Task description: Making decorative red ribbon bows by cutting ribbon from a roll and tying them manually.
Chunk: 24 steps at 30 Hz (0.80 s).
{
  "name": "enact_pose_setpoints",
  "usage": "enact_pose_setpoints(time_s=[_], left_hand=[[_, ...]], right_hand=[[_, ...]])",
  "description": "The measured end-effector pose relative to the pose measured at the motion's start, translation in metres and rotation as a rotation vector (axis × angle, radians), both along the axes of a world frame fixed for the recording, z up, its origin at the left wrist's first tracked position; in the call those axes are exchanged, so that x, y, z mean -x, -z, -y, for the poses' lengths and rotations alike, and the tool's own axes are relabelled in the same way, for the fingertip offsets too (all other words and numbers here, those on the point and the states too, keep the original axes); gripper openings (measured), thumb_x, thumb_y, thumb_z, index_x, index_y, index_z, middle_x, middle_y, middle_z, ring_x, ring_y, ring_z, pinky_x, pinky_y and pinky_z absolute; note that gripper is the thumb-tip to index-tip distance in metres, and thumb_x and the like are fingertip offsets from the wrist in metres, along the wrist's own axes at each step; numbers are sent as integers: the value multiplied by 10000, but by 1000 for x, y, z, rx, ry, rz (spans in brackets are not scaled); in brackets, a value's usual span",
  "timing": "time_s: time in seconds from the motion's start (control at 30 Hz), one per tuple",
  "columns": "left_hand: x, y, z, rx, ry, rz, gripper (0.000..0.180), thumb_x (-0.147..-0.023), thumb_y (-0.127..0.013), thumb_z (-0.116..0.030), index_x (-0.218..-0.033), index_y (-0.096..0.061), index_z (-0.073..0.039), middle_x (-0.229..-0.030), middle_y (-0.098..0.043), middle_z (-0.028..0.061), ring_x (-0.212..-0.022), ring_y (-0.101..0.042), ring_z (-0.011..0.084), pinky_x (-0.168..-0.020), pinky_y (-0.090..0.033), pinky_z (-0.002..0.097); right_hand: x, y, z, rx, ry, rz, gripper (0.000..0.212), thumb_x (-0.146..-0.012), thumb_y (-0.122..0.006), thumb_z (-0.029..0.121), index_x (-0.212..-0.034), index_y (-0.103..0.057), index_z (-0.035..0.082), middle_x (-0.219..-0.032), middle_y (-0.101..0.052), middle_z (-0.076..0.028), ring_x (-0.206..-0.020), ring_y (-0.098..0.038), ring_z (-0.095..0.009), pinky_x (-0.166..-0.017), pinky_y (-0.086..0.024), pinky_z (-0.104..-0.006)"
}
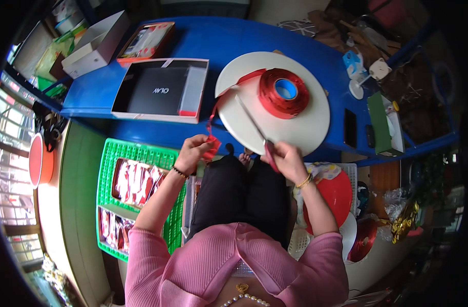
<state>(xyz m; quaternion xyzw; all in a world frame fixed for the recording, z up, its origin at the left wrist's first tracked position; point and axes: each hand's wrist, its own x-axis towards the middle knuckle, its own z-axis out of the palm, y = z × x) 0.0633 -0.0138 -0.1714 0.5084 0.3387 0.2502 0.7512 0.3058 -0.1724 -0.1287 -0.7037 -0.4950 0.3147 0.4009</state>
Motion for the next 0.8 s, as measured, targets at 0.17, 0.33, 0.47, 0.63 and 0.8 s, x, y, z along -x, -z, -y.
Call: enact_pose_setpoints(time_s=[0.17,0.33,0.47,0.63,0.8], left_hand=[[-4,-11,6,-222,-172,-89,124,-863,-544,-59,-890,-631,25,-766,-637,39,-636,-569,82,-539,-464,222],[1,-30,12,-199,-286,-53,139,-863,-570,-80,-892,-637,39,-742,-636,28,-651,-551,66,-601,-438,218],[8,-48,11,-253,-330,-14,128,-856,-595,-88,-892,-640,26,-789,-638,11,-701,-548,50,-638,-420,194],[4,-71,18,-168,-377,113,137,-851,-610,-97,-888,-647,29,-800,-651,25,-707,-562,58,-636,-442,198],[7,-94,28,-118,-362,235,149,-863,-590,-95,-925,-640,31,-816,-659,45,-700,-579,75,-646,-452,202]], right_hand=[[-81,-29,-56,-81,318,555,259,-766,-618,324,-749,-590,67,-684,-627,-159,-651,-614,-349,-602,-470,-442],[-115,-33,-88,40,354,1014,296,-737,-676,320,-787,-626,33,-767,-615,-188,-736,-617,-359,-667,-492,-442],[-90,-25,-78,-275,396,1051,316,-760,-661,224,-979,-564,19,-999,-564,-146,-936,-537,-315,-815,-434,-408],[41,7,-48,-473,-2,297,555,-635,-784,143,-1103,-522,1,-1090,-563,-151,-1036,-536,-281,-901,-417,-352],[125,11,-61,-656,-132,147,416,-650,-777,144,-999,-579,33,-1008,-588,-120,-966,-550,-311,-816,-443,-371]])
